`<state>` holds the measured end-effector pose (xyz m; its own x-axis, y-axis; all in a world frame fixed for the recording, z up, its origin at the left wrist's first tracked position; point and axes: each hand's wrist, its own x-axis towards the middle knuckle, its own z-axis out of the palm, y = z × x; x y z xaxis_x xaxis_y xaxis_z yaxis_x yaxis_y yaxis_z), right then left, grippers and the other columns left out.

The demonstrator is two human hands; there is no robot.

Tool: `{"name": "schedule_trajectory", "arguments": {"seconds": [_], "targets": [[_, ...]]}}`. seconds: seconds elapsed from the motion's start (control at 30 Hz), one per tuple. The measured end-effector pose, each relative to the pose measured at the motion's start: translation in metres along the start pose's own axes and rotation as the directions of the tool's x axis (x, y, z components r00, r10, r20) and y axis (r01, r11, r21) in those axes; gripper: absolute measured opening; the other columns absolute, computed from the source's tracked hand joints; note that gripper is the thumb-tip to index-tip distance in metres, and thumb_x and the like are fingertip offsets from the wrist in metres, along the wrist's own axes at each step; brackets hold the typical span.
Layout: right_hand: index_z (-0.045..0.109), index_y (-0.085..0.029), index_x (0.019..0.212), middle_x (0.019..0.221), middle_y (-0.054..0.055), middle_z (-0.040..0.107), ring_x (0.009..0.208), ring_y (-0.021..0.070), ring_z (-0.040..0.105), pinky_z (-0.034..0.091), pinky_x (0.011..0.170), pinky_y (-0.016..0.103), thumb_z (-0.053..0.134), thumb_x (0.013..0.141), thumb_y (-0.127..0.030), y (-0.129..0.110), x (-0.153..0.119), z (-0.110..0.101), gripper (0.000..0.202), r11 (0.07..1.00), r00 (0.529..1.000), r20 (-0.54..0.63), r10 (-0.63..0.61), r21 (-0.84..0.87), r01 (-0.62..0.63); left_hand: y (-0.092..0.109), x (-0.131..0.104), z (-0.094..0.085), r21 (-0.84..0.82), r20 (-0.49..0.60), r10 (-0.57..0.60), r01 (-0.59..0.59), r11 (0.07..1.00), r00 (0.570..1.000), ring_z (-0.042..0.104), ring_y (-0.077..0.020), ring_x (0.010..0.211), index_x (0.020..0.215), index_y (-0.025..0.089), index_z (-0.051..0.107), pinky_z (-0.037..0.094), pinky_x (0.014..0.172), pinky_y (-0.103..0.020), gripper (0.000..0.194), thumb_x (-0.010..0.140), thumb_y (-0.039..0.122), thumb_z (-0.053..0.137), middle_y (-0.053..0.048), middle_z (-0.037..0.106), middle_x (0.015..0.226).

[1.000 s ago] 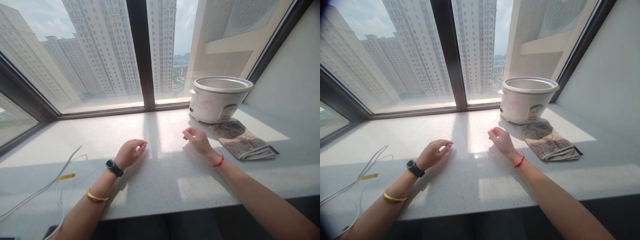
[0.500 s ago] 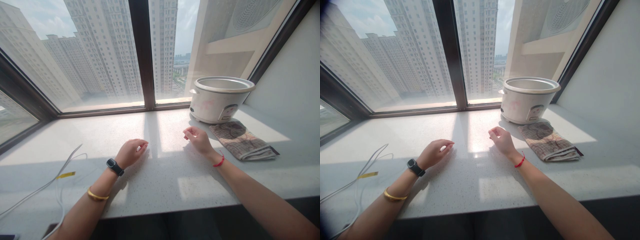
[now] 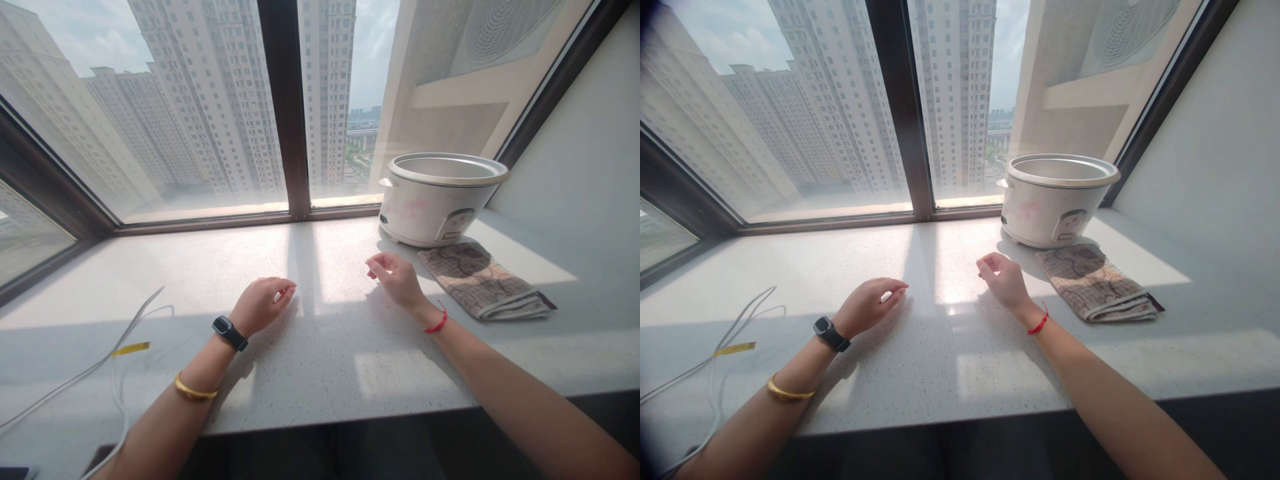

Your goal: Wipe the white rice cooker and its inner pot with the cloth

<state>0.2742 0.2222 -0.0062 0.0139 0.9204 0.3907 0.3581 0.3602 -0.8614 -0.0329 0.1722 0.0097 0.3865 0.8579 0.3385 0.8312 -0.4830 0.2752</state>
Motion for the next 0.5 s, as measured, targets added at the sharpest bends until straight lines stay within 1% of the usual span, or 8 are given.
{"name": "schedule_trajectory", "arguments": {"seconds": [0.27, 0.5], "targets": [[0.065, -0.020, 0.076, 0.067, 0.002, 0.067, 0.066, 0.0186, 0.064, 0.048, 0.071, 0.033, 0.062, 0.086, -0.043, 0.0010, 0.0002, -0.0006, 0.026, 1.000, 1.000, 0.002, -0.004, 0.015, 0.003, 0.0021, -0.0001, -0.0011, 0.005, -0.011, 0.004, -0.004, 1.000, 1.000, 0.071, -0.0216, 0.083, 0.100, 0.019, 0.072, 0.054, 0.078, -0.037, 0.022, 0.096, 0.025, 0.051, -0.007, 0.076, 0.091], [0.065, -0.019, 0.075, 0.066, 0.002, 0.067, 0.065, 0.0184, 0.063, 0.047, 0.070, 0.031, 0.062, 0.085, -0.043, -0.0006, 0.0003, -0.0001, 0.026, 1.000, 1.000, 0.005, -0.001, 0.005, 0.001, 0.0001, 0.0000, 0.0013, -0.005, 0.003, 0.003, -0.003, 1.000, 1.000, 0.071, -0.0237, 0.087, 0.101, 0.017, 0.072, 0.053, 0.081, -0.040, 0.024, 0.096, 0.026, 0.050, -0.008, 0.076, 0.094]]}}
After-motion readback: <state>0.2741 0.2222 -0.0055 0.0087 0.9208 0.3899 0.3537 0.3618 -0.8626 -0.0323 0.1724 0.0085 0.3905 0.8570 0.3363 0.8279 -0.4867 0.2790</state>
